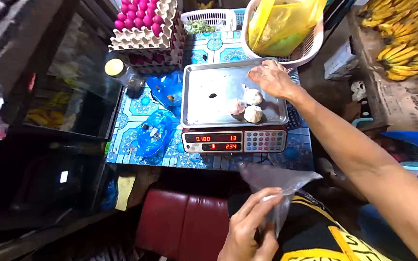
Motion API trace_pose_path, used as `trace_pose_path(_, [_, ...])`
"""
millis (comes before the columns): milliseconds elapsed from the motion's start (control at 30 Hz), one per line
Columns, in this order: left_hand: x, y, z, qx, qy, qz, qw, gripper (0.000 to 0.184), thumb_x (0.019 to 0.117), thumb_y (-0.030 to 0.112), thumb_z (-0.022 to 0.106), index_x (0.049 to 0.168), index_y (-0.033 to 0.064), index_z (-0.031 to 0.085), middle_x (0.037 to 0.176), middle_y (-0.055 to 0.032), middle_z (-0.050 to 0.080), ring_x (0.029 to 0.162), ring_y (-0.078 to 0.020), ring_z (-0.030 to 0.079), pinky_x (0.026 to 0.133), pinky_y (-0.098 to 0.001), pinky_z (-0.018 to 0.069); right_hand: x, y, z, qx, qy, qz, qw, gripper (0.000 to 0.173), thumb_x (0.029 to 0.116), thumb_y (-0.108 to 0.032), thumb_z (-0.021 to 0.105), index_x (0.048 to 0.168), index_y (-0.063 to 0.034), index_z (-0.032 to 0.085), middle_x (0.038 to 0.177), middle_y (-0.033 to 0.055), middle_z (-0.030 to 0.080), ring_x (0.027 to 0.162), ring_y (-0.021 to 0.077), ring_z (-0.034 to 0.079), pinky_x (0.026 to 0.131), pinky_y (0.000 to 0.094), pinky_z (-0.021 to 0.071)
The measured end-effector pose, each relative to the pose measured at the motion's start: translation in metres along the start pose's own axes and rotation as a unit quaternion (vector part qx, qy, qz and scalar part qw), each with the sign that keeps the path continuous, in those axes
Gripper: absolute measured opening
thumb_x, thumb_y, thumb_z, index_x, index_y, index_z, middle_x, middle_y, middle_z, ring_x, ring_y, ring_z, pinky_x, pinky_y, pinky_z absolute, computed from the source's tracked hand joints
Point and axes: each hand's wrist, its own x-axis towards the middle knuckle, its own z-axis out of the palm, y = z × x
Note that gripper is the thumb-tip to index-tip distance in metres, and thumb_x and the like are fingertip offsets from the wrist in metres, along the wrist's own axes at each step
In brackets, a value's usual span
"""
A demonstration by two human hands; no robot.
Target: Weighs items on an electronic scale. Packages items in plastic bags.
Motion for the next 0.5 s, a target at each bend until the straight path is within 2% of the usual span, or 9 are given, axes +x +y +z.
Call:
trace_pose_path(133, [-0.020, 0.019, -0.017, 0.100, 0.141, -0.048, 0.984, 0.034, 0.0951, 0.008, 0.059, 0.129, 0.0056, 0.063, 0.138, -0.0056, 0.062, 0.129, -0.0090, 0.058, 0.108, -0.0262, 0.0504, -0.018, -0.028, 0.018, 0.023, 0.000, 0.015, 1.000, 0.073, 0.0996, -0.068, 0.041, 0.135, -0.0094, 0.065, 0.149, 0.0264, 0.047, 0.136, 0.0521, 0.042, 0.102, 0.0724, 0.0382])
trace_pose_path(200, [-0.032, 0.030, -0.032, 0.138, 0.201, -0.075, 0.967, 0.034, 0.0965, 0.014, 0.062, 0.131, 0.0133, 0.065, 0.139, 0.0018, 0.062, 0.130, -0.0069, 0.057, 0.108, -0.0264, 0.0502, -0.031, -0.043, 0.023, -0.010, 0.006, 0.045, 0.999, 0.079, 0.0956, -0.074, 0.042, 0.136, -0.0093, 0.064, 0.153, 0.0283, 0.042, 0.136, 0.0541, 0.041, 0.099, 0.0723, 0.0403])
trace_pose_path(267, [-0.046, 0.039, -0.046, 0.164, 0.248, -0.099, 0.950, 0.037, 0.0963, 0.017, 0.065, 0.134, 0.0210, 0.065, 0.141, 0.0082, 0.060, 0.129, -0.0049, 0.056, 0.107, -0.0255, 0.0509, -0.041, -0.059, 0.028, -0.042, 0.013, 0.090, 0.995, 0.085, 0.0898, -0.080, 0.047, 0.139, -0.0124, 0.062, 0.157, 0.0296, 0.035, 0.138, 0.0566, 0.037, 0.097, 0.0743, 0.0380])
trace_pose_path(300, [-0.052, 0.043, -0.052, 0.171, 0.271, -0.113, 0.940, 0.040, 0.0954, 0.016, 0.066, 0.135, 0.0225, 0.065, 0.143, 0.0101, 0.059, 0.125, -0.0028, 0.059, 0.101, -0.0235, 0.0535, -0.045, -0.068, 0.031, -0.055, 0.012, 0.115, 0.992, 0.087, 0.0878, -0.081, 0.049, 0.142, -0.0141, 0.059, 0.160, 0.0299, 0.031, 0.139, 0.0573, 0.035, 0.098, 0.0754, 0.0363])
trace_pose_path(367, [-0.061, 0.047, -0.061, 0.172, 0.316, -0.131, 0.924, 0.045, 0.0929, 0.008, 0.066, 0.137, 0.0197, 0.064, 0.144, 0.0096, 0.056, 0.103, 0.0028, 0.065, 0.076, -0.0174, 0.0588, -0.051, -0.084, 0.037, -0.081, 0.016, 0.150, 0.985, 0.092, 0.0858, -0.084, 0.048, 0.146, -0.0160, 0.056, 0.163, 0.0301, 0.025, 0.142, 0.0577, 0.031, 0.099, 0.0763, 0.0352])
trace_pose_path(400, [-0.064, 0.049, -0.065, 0.167, 0.332, -0.135, 0.919, 0.046, 0.0924, 0.005, 0.064, 0.137, 0.0169, 0.064, 0.145, 0.0088, 0.055, 0.093, 0.0043, 0.066, 0.068, -0.0161, 0.0584, -0.053, -0.091, 0.040, -0.089, 0.022, 0.158, 0.983, 0.093, 0.0850, -0.085, 0.047, 0.146, -0.0157, 0.056, 0.163, 0.0307, 0.024, 0.142, 0.0579, 0.031, 0.097, 0.0759, 0.0369])
trace_pose_path(467, [-0.065, 0.050, -0.069, 0.153, 0.360, -0.133, 0.910, 0.050, 0.0888, -0.006, 0.059, 0.135, 0.0108, 0.064, 0.144, 0.0056, 0.055, 0.077, 0.0045, 0.067, 0.057, -0.0161, 0.0577, -0.053, -0.102, 0.048, -0.099, 0.028, 0.156, 0.982, 0.096, 0.0825, -0.088, 0.047, 0.143, -0.0142, 0.059, 0.162, 0.0325, 0.023, 0.141, 0.0590, 0.032, 0.092, 0.0756, 0.0407])
trace_pose_path(500, [-0.064, 0.051, -0.069, 0.150, 0.367, -0.132, 0.909, 0.051, 0.0884, -0.008, 0.057, 0.135, 0.0101, 0.064, 0.144, 0.0054, 0.056, 0.075, 0.0044, 0.066, 0.055, -0.0161, 0.0575, -0.051, -0.107, 0.052, -0.096, 0.023, 0.152, 0.983, 0.098, 0.0804, -0.089, 0.048, 0.142, -0.0138, 0.059, 0.163, 0.0327, 0.022, 0.142, 0.0589, 0.031, 0.091, 0.0753, 0.0414])
